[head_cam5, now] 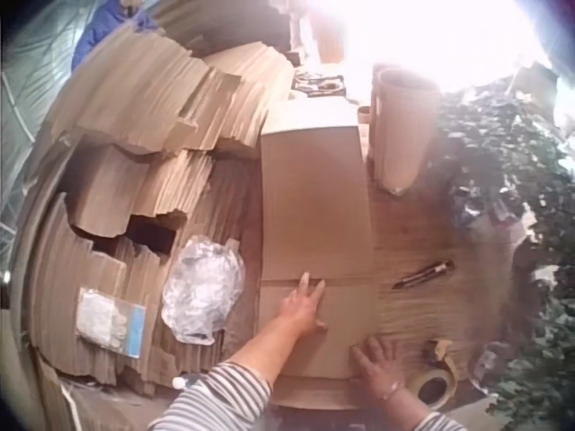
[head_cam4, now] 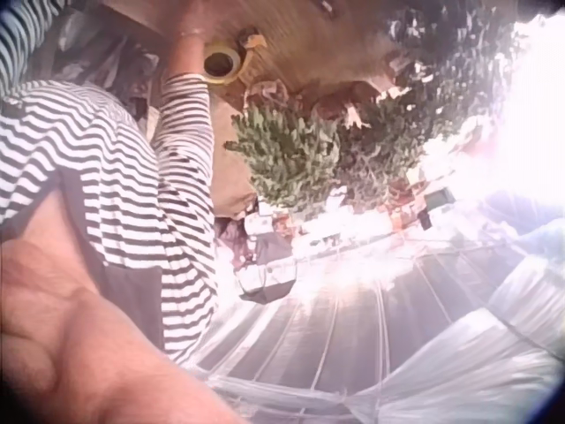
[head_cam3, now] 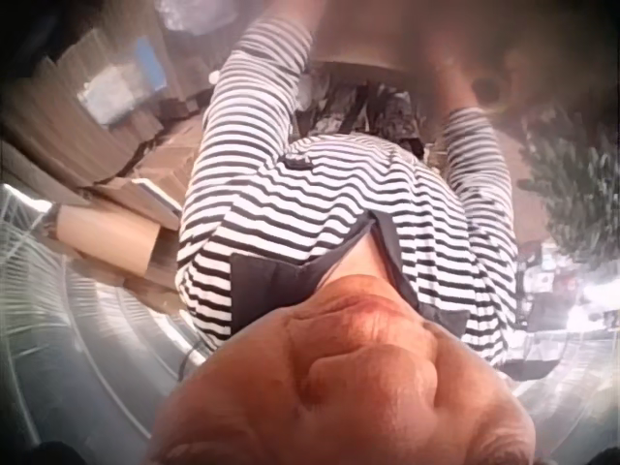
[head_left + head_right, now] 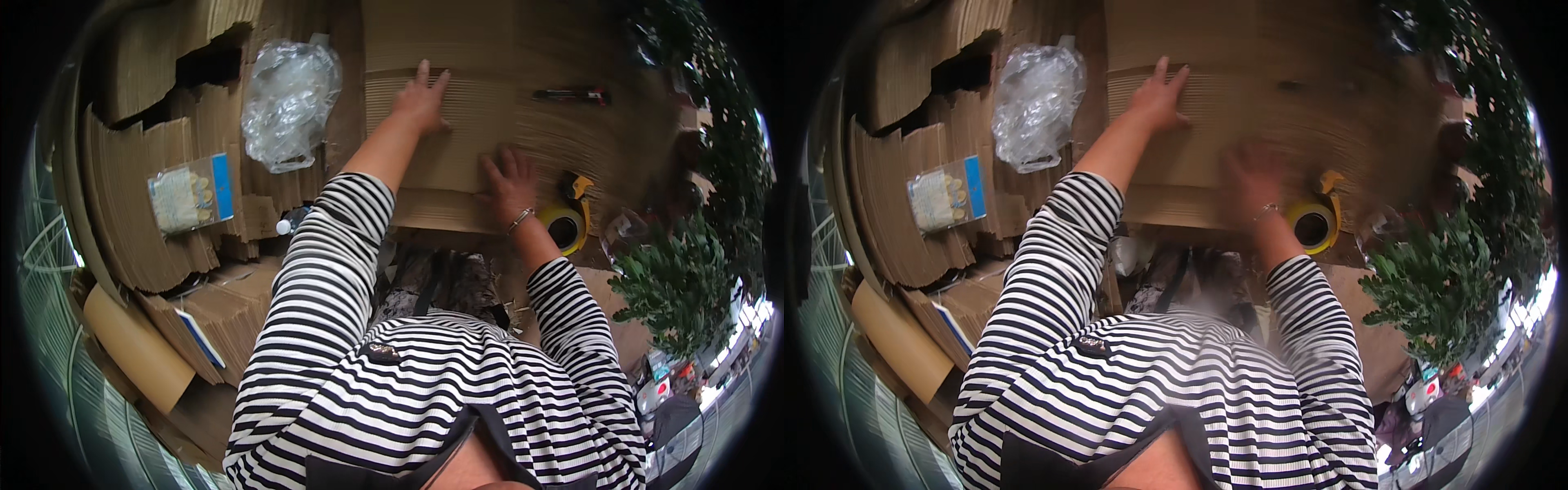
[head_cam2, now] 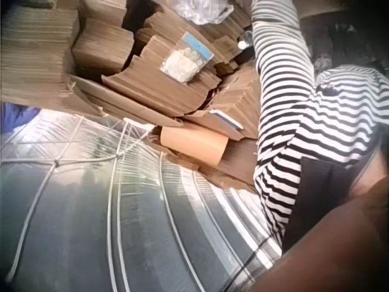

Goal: The person rolls flat cardboard sheets into cylindrical tubes and secures them with tape. They then place artificial plants inside the finished cardboard tubes and arrange them on the work surface.

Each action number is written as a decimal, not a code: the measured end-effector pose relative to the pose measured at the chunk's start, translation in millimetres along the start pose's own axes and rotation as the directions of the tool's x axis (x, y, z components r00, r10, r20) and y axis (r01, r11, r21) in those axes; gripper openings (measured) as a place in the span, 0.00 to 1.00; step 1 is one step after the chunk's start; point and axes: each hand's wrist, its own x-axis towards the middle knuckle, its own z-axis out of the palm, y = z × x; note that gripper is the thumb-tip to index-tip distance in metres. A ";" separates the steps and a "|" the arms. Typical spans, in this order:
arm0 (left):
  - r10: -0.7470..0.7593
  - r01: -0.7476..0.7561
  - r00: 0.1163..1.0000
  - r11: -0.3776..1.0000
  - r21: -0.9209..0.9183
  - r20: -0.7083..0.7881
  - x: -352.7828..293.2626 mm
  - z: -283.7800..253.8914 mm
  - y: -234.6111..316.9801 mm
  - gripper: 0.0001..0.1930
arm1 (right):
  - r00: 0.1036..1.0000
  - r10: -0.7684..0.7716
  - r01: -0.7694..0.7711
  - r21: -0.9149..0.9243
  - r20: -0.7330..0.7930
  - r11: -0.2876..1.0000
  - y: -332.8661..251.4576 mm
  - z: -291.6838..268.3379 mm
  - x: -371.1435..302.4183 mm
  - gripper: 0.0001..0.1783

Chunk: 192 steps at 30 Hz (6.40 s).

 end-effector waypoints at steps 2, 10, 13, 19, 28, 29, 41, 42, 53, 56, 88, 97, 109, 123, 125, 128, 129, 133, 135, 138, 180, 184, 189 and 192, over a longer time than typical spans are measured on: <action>0.000 0.000 1.000 1.000 0.006 0.003 1.3 0.3 -1.0 0.59 | 0.998 0.014 -0.015 0.019 0.069 1.000 -3.7 -14.3 5.6 0.50; 0.023 -0.022 0.999 1.000 0.022 -0.033 6.3 4.9 1.7 0.60 | 0.998 0.060 -0.059 0.121 -0.004 0.991 2.4 -6.3 -2.6 0.47; 0.024 -0.022 0.998 0.999 0.039 -0.063 8.9 12.1 -0.2 0.58 | 0.996 0.084 -0.083 0.120 0.003 0.989 -2.4 -8.0 -2.4 0.46; 0.024 -0.014 0.986 0.998 0.059 -0.166 -1.7 27.7 5.5 0.51 | 0.990 0.117 -0.122 0.058 0.080 0.991 -2.5 -8.8 4.9 0.47; 0.015 0.001 0.984 0.996 0.090 -0.176 -9.2 18.1 13.9 0.46 | 0.996 0.086 -0.084 0.068 -0.025 0.994 -0.1 9.0 3.6 0.47; 0.027 -0.012 0.984 0.996 0.084 -0.177 -11.3 17.4 8.0 0.46 | 0.995 0.095 -0.094 0.034 -0.030 0.995 5.1 11.9 0.8 0.47; 0.056 -0.028 0.983 0.987 0.159 -0.174 -4.6 22.0 17.2 0.52 | 0.970 0.200 -0.218 0.126 0.138 0.968 -9.7 -3.5 7.4 0.47; 0.046 -0.015 0.987 0.981 0.194 -0.155 -5.2 17.5 20.4 0.54 | 0.967 0.206 -0.226 0.125 0.153 0.966 -11.8 -7.8 10.0 0.47; -0.024 -0.005 0.994 0.963 0.270 0.106 -14.0 -10.9 46.6 0.66 | 0.938 0.209 -0.213 -0.014 0.276 0.977 -12.9 -30.8 15.0 0.44; -0.036 -0.004 0.987 0.969 0.249 0.154 -8.3 -12.3 49.6 0.67 | 0.866 0.231 -0.318 0.132 0.444 0.939 3.1 -46.2 29.7 0.40; -0.118 0.086 0.984 0.972 0.217 0.137 -0.1 -0.1 50.6 0.70 | 0.480 0.842 0.043 0.952 0.247 -0.303 373.5 -105.8 214.7 0.25; -0.073 0.055 0.995 0.973 0.224 0.074 -4.4 8.5 44.1 0.68 | 0.552 0.833 0.045 0.996 0.044 -0.083 377.7 -88.6 219.2 0.22; -0.085 0.066 0.993 0.976 0.207 0.085 -0.1 10.9 35.6 0.67 | 0.852 0.493 -0.162 0.984 0.178 -0.075 308.4 -143.4 150.1 0.24; 0.250 -0.257 0.925 0.966 0.016 -0.287 10.8 71.2 -51.1 0.25 | 0.705 0.352 -0.694 0.497 0.616 0.520 88.7 -118.0 86.5 0.30; 0.273 -0.262 0.927 0.962 0.077 -0.259 9.0 70.7 -56.9 0.26 | 0.714 0.346 -0.673 0.462 0.608 0.578 85.2 -109.3 89.0 0.33; 0.359 -0.381 0.885 0.924 -0.018 -0.296 24.7 85.7 -97.4 0.32 | 0.758 0.371 -0.553 0.226 0.537 0.802 57.8 -109.0 96.6 0.38; 0.358 -0.366 0.894 0.930 0.019 -0.270 20.7 77.0 -99.7 0.33 | 0.779 0.383 -0.492 0.106 0.497 0.864 49.8 -109.2 99.7 0.40; 0.325 -0.323 0.925 0.945 0.047 -0.196 -2.2 49.1 -116.2 0.44 | 0.779 0.408 -0.404 -0.118 0.476 0.907 11.9 -111.9 101.3 0.44; 0.323 -0.338 0.917 0.941 -0.022 -0.232 -11.4 43.7 -128.2 0.48 | 0.762 0.456 -0.448 -0.134 0.460 0.884 14.1 -98.9 96.0 0.46; 0.285 -0.321 0.923 0.940 -0.114 -0.258 -20.2 51.0 -145.3 0.50 | 0.759 0.462 -0.469 -0.106 0.460 0.877 4.8 -96.3 90.9 0.49; -0.107 0.268 0.874 -0.707 -0.654 0.474 -174.7 203.2 104.9 0.13 | 0.811 0.382 -0.360 -0.136 0.444 0.923 12.3 -70.0 113.3 0.57; 0.064 0.495 0.865 -0.265 -0.827 0.498 -211.9 151.4 109.7 0.14 | 0.807 0.382 -0.373 -0.113 0.450 0.921 18.3 -65.8 116.6 0.58; -0.212 -0.099 0.890 0.775 -0.624 -0.405 -197.5 152.3 100.6 0.25 | 0.879 0.332 -0.296 -0.152 0.343 0.943 27.0 -60.1 112.7 0.55; -0.118 -0.017 0.956 0.892 -0.453 -0.268 -161.0 177.4 88.1 0.29 | 0.869 0.346 -0.320 -0.132 0.354 0.938 12.0 -69.6 111.1 0.52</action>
